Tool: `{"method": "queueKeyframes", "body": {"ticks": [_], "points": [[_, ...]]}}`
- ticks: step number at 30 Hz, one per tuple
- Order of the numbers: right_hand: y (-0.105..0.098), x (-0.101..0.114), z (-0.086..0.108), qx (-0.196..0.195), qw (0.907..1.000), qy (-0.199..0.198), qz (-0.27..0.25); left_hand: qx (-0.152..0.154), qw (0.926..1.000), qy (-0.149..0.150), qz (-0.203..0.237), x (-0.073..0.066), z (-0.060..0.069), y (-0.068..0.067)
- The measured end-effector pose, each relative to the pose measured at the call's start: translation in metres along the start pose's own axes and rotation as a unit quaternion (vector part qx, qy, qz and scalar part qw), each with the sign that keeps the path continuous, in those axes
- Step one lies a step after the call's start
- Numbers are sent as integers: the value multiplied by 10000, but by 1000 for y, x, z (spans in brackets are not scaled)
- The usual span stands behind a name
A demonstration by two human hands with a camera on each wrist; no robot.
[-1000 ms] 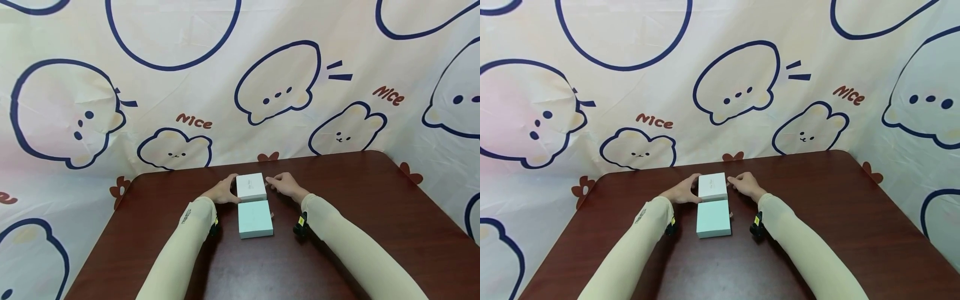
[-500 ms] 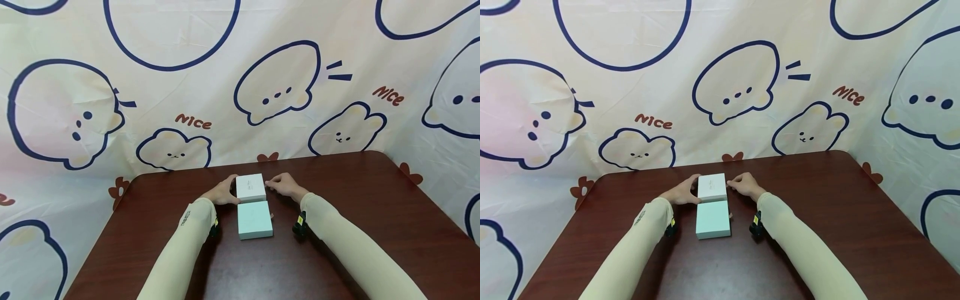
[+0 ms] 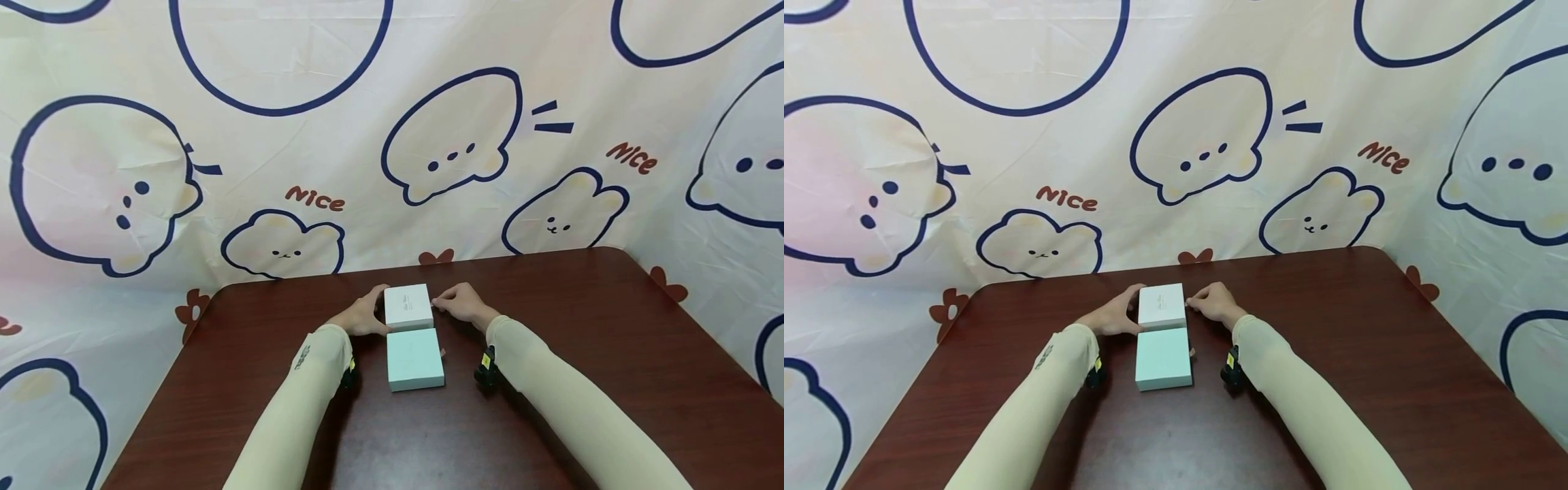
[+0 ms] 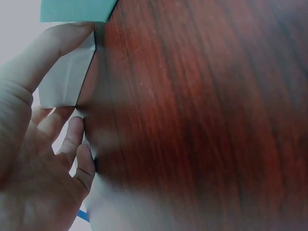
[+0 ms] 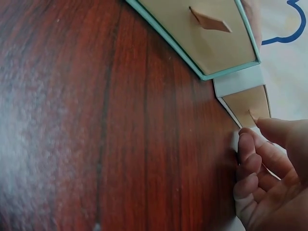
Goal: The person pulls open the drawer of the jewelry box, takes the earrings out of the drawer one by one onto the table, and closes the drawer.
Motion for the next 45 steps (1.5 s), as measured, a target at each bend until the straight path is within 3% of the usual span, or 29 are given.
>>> {"method": "queueKeyframes", "body": {"ticks": [33, 45], "points": [[3, 5, 3, -72, 9998, -64, 190, -183, 9997, -166, -88, 0, 2, 4], [3, 3, 2, -102, 9998, 17, 151, -72, 9999, -137, -63, -1, 3, 2]]}}
Point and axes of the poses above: each hand's wrist, its own z-axis away from the middle knuckle, its own y-axis out of the palm, x = y × z, the point moved 4 cm from there along -z, towards the middle knuckle, and after that the axes turned 5 degrees about -z, right-handed, at the moved point
